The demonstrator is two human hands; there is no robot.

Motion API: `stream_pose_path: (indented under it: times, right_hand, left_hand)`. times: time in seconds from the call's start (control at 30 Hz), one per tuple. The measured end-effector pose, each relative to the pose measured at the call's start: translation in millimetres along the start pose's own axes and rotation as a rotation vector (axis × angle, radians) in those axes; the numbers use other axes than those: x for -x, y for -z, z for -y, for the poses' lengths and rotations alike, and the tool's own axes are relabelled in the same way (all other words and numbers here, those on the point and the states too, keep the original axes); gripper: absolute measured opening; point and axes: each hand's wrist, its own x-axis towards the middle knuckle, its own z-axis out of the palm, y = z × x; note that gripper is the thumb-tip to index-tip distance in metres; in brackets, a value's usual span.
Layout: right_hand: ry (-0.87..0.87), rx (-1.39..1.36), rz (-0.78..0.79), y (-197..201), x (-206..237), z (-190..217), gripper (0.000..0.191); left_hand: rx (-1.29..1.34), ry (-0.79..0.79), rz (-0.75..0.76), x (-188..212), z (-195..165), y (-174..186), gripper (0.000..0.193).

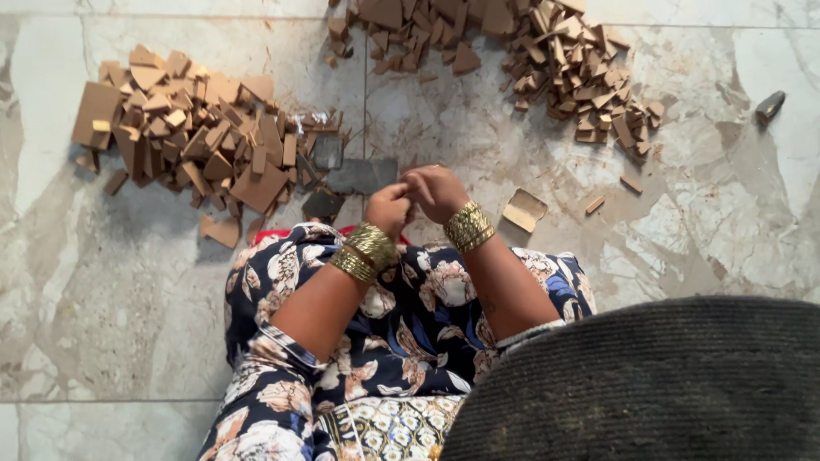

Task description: The person sits on the floor and sorts small broken tile pieces by hand, picking pieces one at a time from piles and placing them into separate groups on the floor, occasionally brushing debris aside.

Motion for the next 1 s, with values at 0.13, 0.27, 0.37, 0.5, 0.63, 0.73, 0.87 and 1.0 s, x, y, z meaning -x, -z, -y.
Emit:
stream_pose_path:
  times: [0.13,0.27,0.37,0.5,0.63,0.73,0.87,1.0]
  right_hand:
    - [-0.236,0.081,0.090,-17.7,9.1,-35.4,0.043]
    - [-0.478,0.194,-0.103,-3.4,5.6,-55.4,0.047]
    - [-0.841,0.079,0.232,8.5,4.5,-56.6,0.047]
    - [-0.691,0.595,0.968,-20.5,14.6,-37.5,0.054]
    - [-0.597,0.604,1.002,-59.8,27.2,-22.1,0.043]
    - [-0.601,0.627,0.995,-54.8,25.6,-25.8,0.043]
    - [-0.623,0.650,0.850,-28.5,19.4,-38.4,0.033]
    - [-0.575,0.651,0.902,-44.5,29.5,-30.9,0.041]
  left_hand:
    - [0.060,-0.022,0.158,1.6,4.1,4.2,0.036]
    - [0.020,-0.055,0.174,-29.5,3.6,0.0,0.033]
    - [-0.006,-0.197,0.038,-43.0,8.8,0.0,0.024]
    - [0.061,-0.074,-0.059,-46.4,17.9,-3.7,0.020]
    - [0.019,-0.180,-0.075,-43.3,18.2,-16.7,0.018]
    - [-0.072,-0.181,-0.117,-42.8,14.1,-18.6,0.017]
    - [-0.134,-0.235,-0.167,-48.9,9.2,-18.1,0.017]
    - [-0.156,-0.258,-0.184,-50.7,7.7,-21.2,0.016]
